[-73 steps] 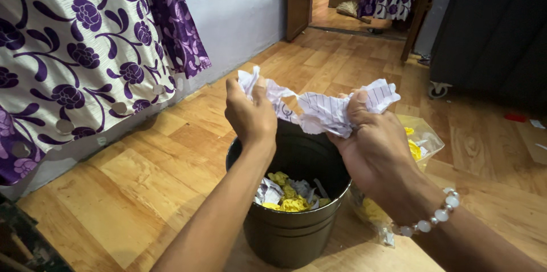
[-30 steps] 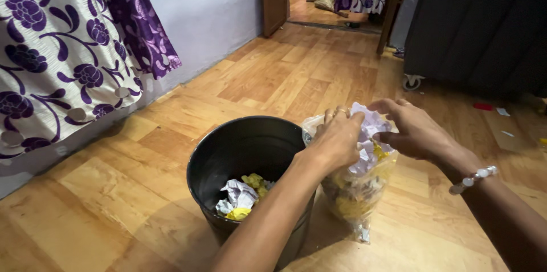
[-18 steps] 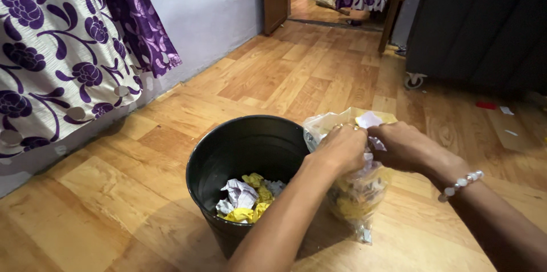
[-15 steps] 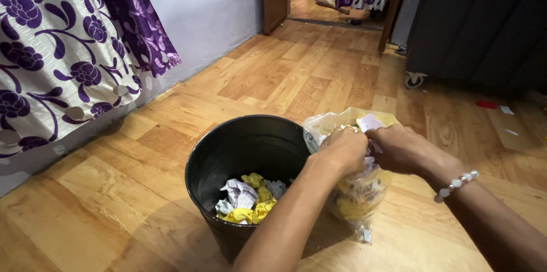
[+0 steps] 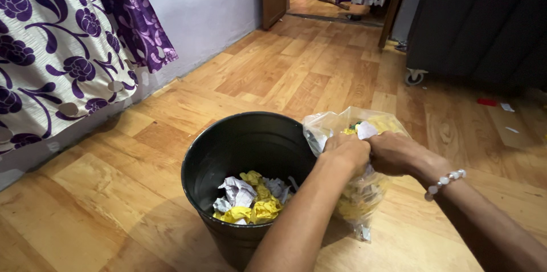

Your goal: The person transfers crumpled paper and plastic wrappers from a metal bucket into a clear plastic bag. They handle items one by one, occasionally unfolding or compressing them before placing them into the bag.

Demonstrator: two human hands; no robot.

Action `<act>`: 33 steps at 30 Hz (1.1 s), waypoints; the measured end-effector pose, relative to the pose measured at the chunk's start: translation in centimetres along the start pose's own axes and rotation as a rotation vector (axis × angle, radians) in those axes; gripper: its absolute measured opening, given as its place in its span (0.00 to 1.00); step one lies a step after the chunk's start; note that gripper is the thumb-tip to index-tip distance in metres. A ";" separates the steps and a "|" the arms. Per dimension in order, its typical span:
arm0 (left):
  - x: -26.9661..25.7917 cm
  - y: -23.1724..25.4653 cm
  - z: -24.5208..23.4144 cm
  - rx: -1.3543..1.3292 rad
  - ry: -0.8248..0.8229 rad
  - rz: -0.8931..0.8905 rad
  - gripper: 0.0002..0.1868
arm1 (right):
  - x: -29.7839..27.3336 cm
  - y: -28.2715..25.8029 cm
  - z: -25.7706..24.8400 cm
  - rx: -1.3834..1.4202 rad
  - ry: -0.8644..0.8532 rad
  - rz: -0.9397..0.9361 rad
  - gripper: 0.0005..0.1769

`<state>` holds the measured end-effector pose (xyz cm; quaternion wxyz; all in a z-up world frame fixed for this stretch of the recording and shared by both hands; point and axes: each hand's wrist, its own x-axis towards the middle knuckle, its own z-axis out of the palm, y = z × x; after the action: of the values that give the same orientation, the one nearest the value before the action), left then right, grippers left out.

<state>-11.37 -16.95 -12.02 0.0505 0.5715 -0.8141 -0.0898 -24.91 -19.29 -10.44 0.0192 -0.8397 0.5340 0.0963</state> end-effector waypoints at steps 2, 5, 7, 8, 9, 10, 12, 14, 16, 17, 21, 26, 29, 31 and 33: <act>-0.5 -0.1 -0.3 -0.017 0.018 0.006 0.16 | 0.1 0.3 -0.1 0.039 0.038 -0.008 0.11; -1.5 -0.4 -1.1 -0.092 0.107 0.021 0.15 | 0.1 1.3 -0.5 0.058 0.137 -0.092 0.12; -2.3 -0.6 -1.5 -0.168 0.250 0.037 0.14 | -0.2 1.2 -1.0 0.058 0.156 -0.101 0.12; -2.6 -0.8 -1.8 -0.155 0.292 0.054 0.14 | -0.6 1.0 -1.5 0.058 0.135 -0.070 0.12; -2.8 -0.9 -2.3 -0.141 0.335 0.073 0.14 | -1.2 0.8 -2.2 0.058 0.115 -0.038 0.13; -3.1 -1.0 -2.8 -0.126 0.378 0.092 0.14 | -1.7 0.3 -3.0 0.060 0.097 0.011 0.12; -3.8 -1.2 -3.7 -0.152 0.472 0.110 0.14 | -2.9 -1.2 -4.4 0.065 0.059 0.110 0.11; -4.8 -1.8 -4.7 -0.216 0.539 0.120 0.15 | -4.1 -2.6 -5.9 0.111 0.128 0.107 0.14; -5.9 -2.7 -5.3 -0.323 0.578 0.122 0.17 | -5.0 -3.8 -7.1 0.140 0.244 0.046 0.19; -6.5 -3.5 -5.6 -0.319 0.637 0.155 0.18 | -5.3 -4.3 -7.5 0.149 0.329 -0.010 0.21; -9.2 -7.0 -6.4 -0.377 0.661 0.126 0.16 | -5.7 -6.8 -9.0 0.313 0.483 -0.317 0.22; -13.6 -11.7 -6.8 -0.419 0.435 -0.020 0.14 | -6.7 -11.6 -9.3 0.470 0.266 -0.271 0.25; -15.5 -14.1 -6.3 -0.398 0.276 -0.090 0.11 | -6.5 -13.8 -8.5 0.497 0.191 -0.337 0.25; -16.3 -15.3 -5.8 -0.388 0.176 -0.150 0.13 | -6.1 -15.0 -7.8 0.524 0.122 -0.364 0.26; -16.7 -16.4 -5.2 -0.361 0.112 -0.163 0.16 | -5.5 -15.9 -7.1 0.562 0.058 -0.398 0.27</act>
<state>10.46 -7.11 -9.91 0.1899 0.6211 -0.7319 -0.2062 -11.82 -8.50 -3.65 0.2529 -0.8917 0.3658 -0.0840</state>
